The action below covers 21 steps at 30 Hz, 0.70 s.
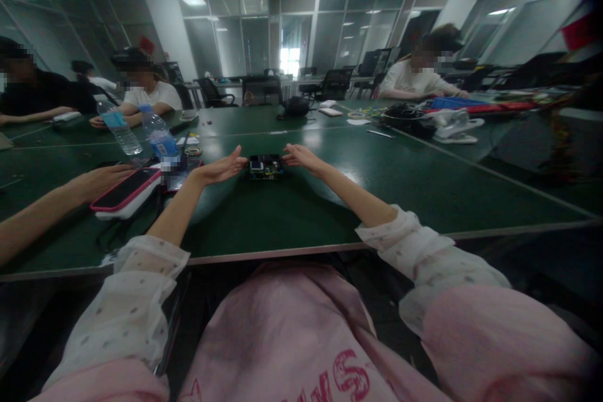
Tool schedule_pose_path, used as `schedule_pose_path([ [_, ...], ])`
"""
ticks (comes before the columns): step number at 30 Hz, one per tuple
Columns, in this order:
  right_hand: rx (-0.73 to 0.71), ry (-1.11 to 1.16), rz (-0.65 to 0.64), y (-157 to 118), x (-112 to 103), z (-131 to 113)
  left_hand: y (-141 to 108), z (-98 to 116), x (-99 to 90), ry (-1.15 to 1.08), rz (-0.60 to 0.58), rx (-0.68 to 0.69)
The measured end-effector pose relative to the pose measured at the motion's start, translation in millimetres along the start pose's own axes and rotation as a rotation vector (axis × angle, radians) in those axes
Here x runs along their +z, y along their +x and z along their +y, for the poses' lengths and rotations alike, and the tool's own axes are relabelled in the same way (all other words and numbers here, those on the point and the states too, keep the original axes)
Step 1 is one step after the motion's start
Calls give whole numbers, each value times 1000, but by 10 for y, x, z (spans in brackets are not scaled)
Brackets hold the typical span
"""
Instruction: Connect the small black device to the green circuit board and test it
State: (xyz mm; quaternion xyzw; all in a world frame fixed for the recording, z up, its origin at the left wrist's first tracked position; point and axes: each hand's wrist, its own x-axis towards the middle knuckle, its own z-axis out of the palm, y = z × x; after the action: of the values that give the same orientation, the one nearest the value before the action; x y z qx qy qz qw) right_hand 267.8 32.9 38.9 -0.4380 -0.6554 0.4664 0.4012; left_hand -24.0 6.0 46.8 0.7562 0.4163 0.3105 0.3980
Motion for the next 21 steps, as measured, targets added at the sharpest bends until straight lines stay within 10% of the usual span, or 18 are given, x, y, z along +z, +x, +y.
schedule_pose_path([
  [4, 3, 13, -37, -18, 14, 14, 11, -67, -32, -120, -139, -136],
  [21, -249, 3, 190, -22, 20, -216, -116, 376, -48, -171, 30, -5],
])
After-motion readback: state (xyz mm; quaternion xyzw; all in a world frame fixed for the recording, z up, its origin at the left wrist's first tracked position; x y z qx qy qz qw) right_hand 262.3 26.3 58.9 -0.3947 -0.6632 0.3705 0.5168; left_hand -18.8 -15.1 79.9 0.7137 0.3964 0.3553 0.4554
